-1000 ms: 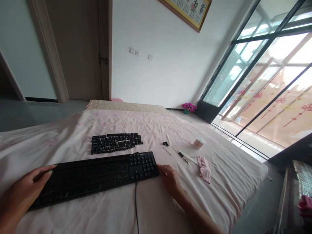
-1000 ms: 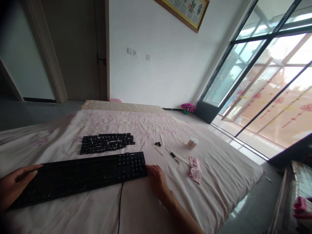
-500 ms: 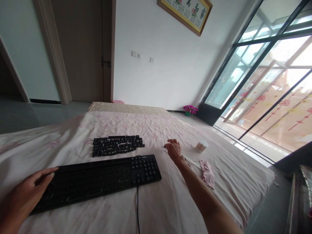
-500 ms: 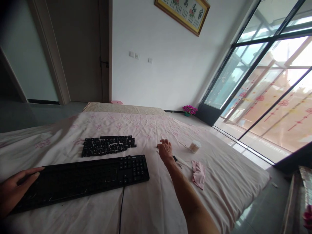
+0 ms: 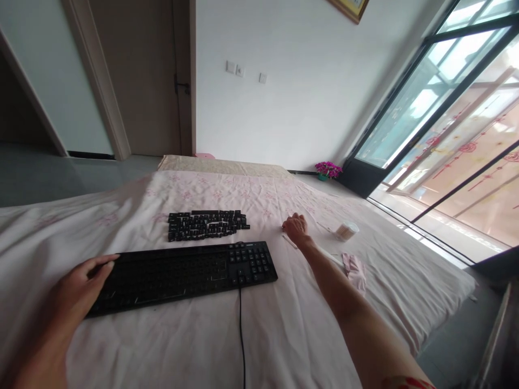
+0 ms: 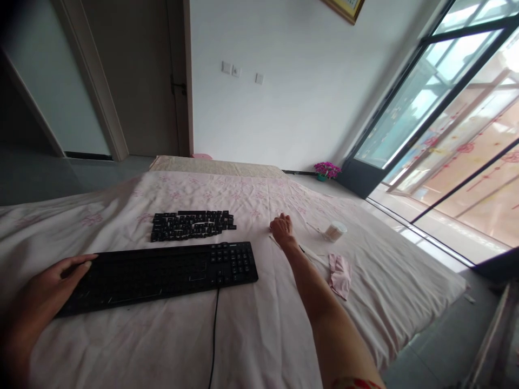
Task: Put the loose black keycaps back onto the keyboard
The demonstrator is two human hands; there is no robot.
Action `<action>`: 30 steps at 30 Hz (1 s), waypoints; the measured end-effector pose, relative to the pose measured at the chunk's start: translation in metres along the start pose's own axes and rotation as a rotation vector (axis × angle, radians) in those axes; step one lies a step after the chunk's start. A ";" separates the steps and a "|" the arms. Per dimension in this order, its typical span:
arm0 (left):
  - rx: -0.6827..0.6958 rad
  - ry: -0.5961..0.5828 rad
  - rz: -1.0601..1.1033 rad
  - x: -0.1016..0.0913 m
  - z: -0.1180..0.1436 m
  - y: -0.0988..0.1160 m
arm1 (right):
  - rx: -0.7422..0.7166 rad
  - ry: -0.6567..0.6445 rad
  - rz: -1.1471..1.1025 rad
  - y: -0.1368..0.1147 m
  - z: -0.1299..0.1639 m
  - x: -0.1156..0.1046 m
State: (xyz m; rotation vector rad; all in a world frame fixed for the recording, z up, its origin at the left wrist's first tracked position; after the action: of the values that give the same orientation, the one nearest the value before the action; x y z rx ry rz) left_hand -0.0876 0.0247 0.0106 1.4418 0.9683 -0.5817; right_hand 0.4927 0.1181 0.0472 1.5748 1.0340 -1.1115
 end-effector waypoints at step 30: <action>-0.054 -0.015 0.056 -0.001 0.005 0.004 | -0.212 -0.116 -0.819 -0.047 0.166 -0.044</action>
State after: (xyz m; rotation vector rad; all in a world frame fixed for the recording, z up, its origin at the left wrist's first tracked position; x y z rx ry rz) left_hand -0.0834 0.0205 0.0129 1.4104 0.9223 -0.5214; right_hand 0.4061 -0.0369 0.0512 0.8973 1.7188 -1.5341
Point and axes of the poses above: each hand's wrist, its own z-axis away from the middle knuckle, its own x-axis out of the palm, y = z × x, the point moved 3 cm from there along -z, towards the middle knuckle, and after that the axes turned 12 degrees about x, right-handed, at the moved point
